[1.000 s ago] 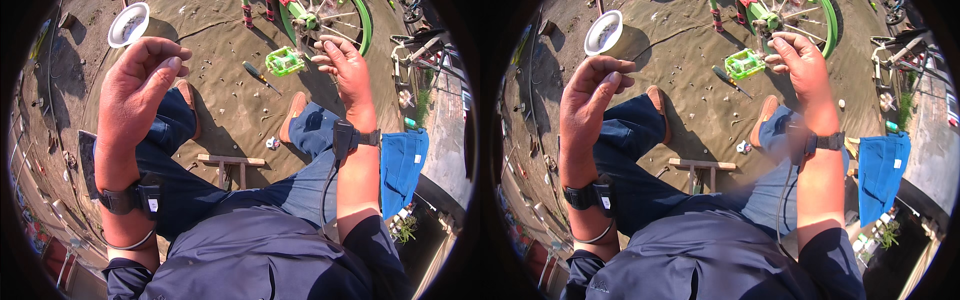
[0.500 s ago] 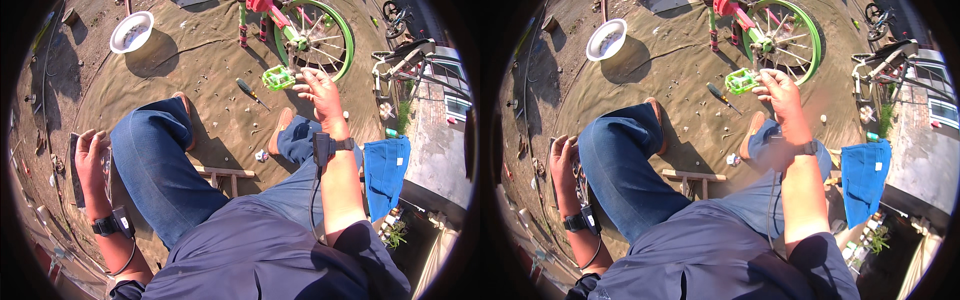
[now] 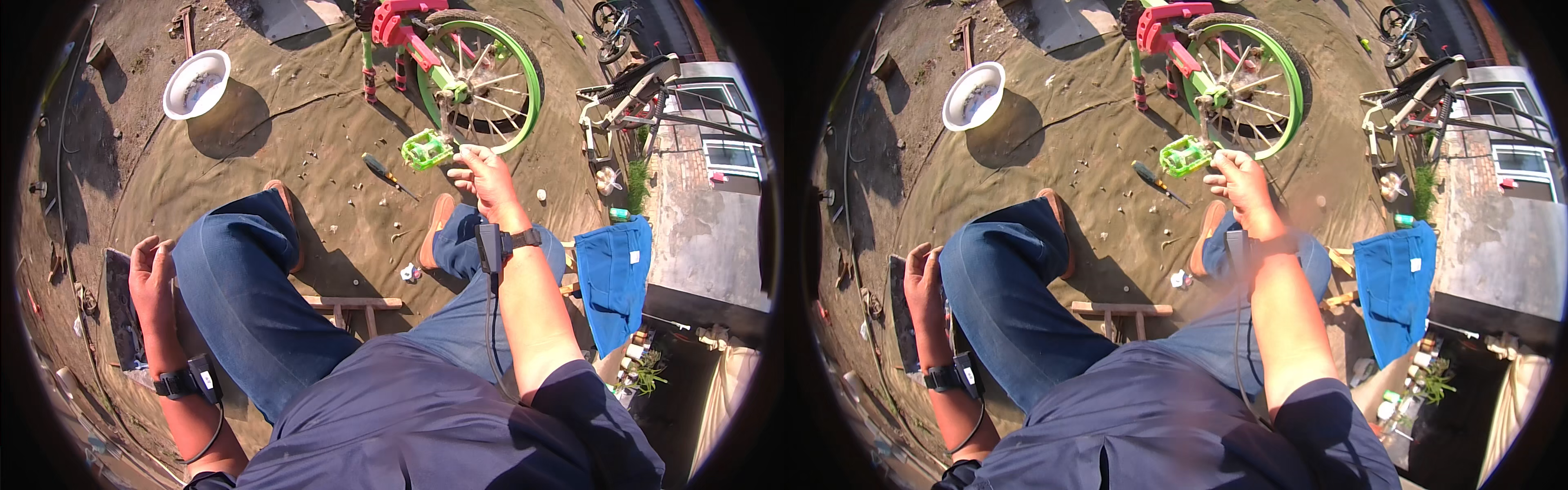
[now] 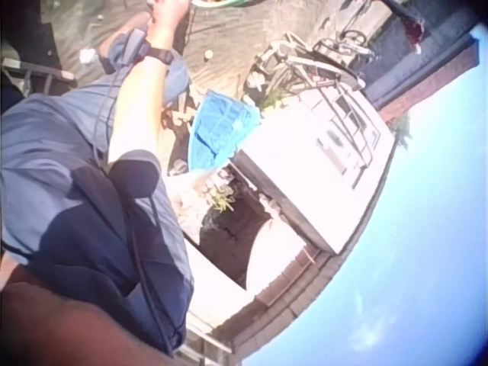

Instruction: The person uses a screwdriver to remove the tire from the rim of a bicycle wheel. They then use a hammer to tap the tire back onto the rim and secure it in place.

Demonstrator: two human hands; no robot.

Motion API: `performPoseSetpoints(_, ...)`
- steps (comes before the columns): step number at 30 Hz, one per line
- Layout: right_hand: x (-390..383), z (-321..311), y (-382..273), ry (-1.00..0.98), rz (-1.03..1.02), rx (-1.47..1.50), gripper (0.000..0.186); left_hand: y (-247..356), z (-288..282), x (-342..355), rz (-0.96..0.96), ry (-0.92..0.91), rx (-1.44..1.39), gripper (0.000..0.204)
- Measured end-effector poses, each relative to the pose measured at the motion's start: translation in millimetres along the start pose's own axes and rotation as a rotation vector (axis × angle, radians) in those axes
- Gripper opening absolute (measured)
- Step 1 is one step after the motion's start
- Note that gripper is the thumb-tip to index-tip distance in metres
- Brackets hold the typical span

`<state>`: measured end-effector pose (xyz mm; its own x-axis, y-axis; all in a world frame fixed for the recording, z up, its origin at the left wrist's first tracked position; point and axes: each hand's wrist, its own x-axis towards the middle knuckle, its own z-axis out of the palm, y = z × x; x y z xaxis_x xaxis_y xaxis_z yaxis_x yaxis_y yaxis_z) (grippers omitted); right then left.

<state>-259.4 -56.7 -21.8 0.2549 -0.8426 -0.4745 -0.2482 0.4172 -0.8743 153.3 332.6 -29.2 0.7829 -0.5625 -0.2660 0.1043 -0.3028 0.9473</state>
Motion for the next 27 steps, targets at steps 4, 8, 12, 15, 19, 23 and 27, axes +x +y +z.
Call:
performPoseSetpoints(4,5,-6,7,-0.011,0.005,0.012,0.031,-8,1,1,-0.011,0.002,0.049,0.024)
performPoseSetpoints(8,4,7,5,-0.015,0.008,-0.007,0.031,-23,-3,-6,-0.033,0.026,-0.024,0.024)
performPoseSetpoints(12,12,-17,14,-0.001,0.005,-0.069,0.032,-51,0,-14,-0.204,0.036,0.088,0.03)
performPoseSetpoints(15,12,-18,19,0.003,0.007,-0.057,0.036,-80,-3,-31,-0.327,0.035,0.164,0.029)
performPoseSetpoints(19,9,-10,12,0.005,0.028,-0.09,0.031,-104,-2,-68,-0.483,0.032,0.223,0.031)
performPoseSetpoints(23,10,-7,7,0.0,0.036,-0.112,0.032,-126,0,-98,-0.574,-0.031,0.279,0.032)
performPoseSetpoints(27,13,-2,3,-0.015,0.041,-0.149,0.033,-132,7,-118,-0.673,-0.072,0.285,0.034)
